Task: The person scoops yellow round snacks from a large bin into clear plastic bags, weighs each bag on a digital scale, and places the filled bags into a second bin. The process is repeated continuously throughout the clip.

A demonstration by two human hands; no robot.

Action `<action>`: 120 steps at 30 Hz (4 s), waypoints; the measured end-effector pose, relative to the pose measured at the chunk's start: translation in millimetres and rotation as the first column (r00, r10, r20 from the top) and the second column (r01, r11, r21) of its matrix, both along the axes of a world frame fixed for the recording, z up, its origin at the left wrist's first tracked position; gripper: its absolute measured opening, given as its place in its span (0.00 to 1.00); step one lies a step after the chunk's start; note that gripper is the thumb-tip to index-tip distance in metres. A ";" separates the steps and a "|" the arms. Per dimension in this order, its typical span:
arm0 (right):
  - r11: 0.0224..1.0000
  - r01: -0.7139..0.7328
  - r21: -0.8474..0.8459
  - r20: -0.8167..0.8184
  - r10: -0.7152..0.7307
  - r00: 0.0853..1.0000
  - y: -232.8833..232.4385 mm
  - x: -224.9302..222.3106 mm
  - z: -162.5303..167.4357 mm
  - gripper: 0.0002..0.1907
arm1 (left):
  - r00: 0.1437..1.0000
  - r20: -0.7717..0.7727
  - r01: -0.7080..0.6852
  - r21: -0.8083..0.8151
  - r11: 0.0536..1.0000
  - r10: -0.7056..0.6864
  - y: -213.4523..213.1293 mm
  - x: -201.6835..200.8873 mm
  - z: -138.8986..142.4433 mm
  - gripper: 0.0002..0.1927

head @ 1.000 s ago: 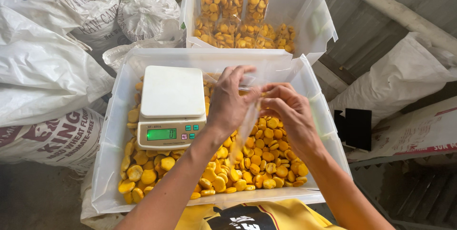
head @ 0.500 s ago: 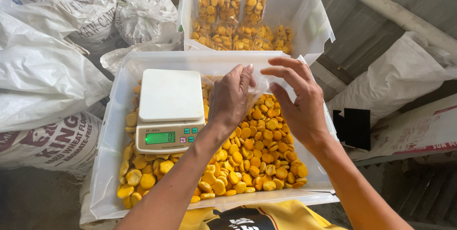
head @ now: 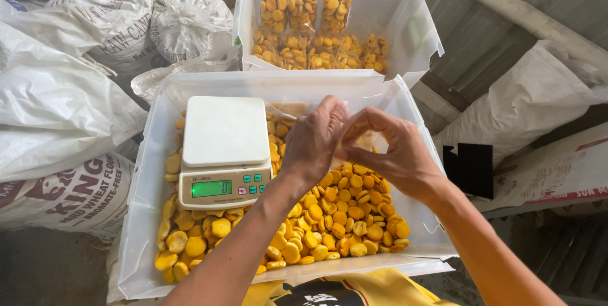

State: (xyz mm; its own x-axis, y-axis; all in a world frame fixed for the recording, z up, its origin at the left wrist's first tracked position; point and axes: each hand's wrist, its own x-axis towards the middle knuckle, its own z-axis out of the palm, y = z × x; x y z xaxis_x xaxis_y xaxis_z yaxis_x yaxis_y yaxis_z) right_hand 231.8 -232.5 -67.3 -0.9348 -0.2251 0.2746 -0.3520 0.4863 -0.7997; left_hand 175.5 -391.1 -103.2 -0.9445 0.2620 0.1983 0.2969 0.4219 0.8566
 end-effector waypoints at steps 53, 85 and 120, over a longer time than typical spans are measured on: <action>0.452 0.137 0.881 0.202 -0.623 0.756 -49.8 -6.5 -89.9 0.15 | 0.822 -0.240 0.278 -0.622 0.732 -0.517 37.3 67.1 -40.4 0.23; 0.441 -0.692 0.572 0.810 -0.171 0.561 48.7 -1.0 -228.3 0.77 | 0.956 0.291 -0.044 0.052 0.998 0.027 -30.1 35.0 -24.7 0.33; 0.964 -0.260 -0.059 0.928 0.150 0.342 20.6 13.0 -216.9 0.55 | 0.962 0.269 -0.087 0.162 0.983 0.041 -23.6 34.0 -24.3 0.29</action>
